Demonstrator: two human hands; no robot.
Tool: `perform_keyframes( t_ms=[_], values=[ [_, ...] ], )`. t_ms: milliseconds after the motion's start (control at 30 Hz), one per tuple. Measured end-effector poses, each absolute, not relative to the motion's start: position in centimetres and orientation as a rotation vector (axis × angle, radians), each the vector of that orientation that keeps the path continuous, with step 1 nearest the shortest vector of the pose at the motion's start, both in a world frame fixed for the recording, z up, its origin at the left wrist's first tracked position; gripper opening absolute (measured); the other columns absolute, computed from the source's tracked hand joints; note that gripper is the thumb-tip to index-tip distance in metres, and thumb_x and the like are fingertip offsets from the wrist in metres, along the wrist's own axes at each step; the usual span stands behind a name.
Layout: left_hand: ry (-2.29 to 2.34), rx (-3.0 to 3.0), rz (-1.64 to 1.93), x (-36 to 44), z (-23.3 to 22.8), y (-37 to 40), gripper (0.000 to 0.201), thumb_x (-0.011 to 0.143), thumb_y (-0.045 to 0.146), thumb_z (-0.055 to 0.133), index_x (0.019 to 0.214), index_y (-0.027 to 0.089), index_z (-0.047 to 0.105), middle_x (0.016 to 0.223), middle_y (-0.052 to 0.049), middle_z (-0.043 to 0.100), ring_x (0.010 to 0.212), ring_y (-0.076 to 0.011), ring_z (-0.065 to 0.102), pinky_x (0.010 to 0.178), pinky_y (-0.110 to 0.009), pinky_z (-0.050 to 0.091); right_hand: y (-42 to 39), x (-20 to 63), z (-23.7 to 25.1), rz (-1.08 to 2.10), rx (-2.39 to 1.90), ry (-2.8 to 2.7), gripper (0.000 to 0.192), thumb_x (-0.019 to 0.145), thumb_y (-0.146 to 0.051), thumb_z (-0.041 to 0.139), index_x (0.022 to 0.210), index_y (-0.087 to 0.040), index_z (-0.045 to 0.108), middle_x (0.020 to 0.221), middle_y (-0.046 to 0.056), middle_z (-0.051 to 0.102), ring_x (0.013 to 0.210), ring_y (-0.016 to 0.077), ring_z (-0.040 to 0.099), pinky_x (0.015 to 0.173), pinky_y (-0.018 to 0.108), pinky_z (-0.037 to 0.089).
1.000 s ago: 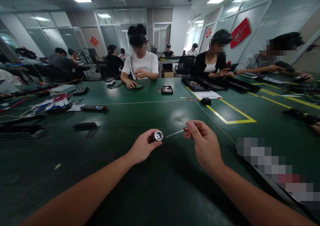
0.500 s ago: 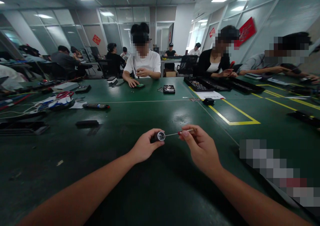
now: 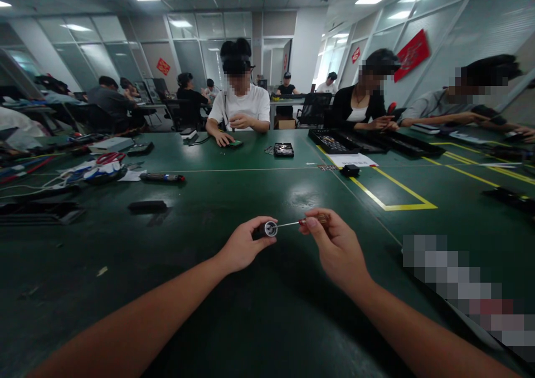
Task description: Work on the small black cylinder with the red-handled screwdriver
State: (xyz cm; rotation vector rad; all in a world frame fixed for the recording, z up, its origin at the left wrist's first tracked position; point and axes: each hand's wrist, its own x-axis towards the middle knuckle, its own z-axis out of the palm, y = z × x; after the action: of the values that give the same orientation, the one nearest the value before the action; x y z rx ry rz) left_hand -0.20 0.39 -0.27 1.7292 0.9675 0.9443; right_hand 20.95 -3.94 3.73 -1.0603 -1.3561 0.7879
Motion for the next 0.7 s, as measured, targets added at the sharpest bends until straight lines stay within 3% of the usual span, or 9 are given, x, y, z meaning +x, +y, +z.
perform_keyframes(
  t_ms=[433, 700],
  values=[
    [0.978, 1.705, 0.984, -0.2, -0.2, 0.3, 0.041, 0.082, 0.016, 0.074, 0.121, 0.021, 0.067, 0.117, -0.005, 0.069, 0.110, -0.0221, 0.063, 0.104, -0.041, 0.044, -3.8, 21.2, 3.4, 0.795, -1.065, -1.422, 0.024, 0.094, -0.046, 0.062, 0.102, -0.023, 0.063, 0.080, 0.003, 0.071, 0.076, 0.0194, 0.069, 0.072, 0.035, 0.056],
    [1.035, 1.789, 0.962, -0.2, 0.7, -0.3, 0.039, 0.084, 0.016, 0.072, 0.123, 0.021, 0.066, 0.120, -0.006, 0.069, 0.113, -0.0224, 0.063, 0.105, -0.041, 0.045, -3.8, 21.2, 4.0, 0.767, -1.121, -1.415, 0.021, 0.096, -0.042, 0.057, 0.101, -0.022, 0.059, 0.072, 0.000, 0.065, 0.066, 0.0172, 0.063, 0.064, 0.031, 0.052]
  ],
)
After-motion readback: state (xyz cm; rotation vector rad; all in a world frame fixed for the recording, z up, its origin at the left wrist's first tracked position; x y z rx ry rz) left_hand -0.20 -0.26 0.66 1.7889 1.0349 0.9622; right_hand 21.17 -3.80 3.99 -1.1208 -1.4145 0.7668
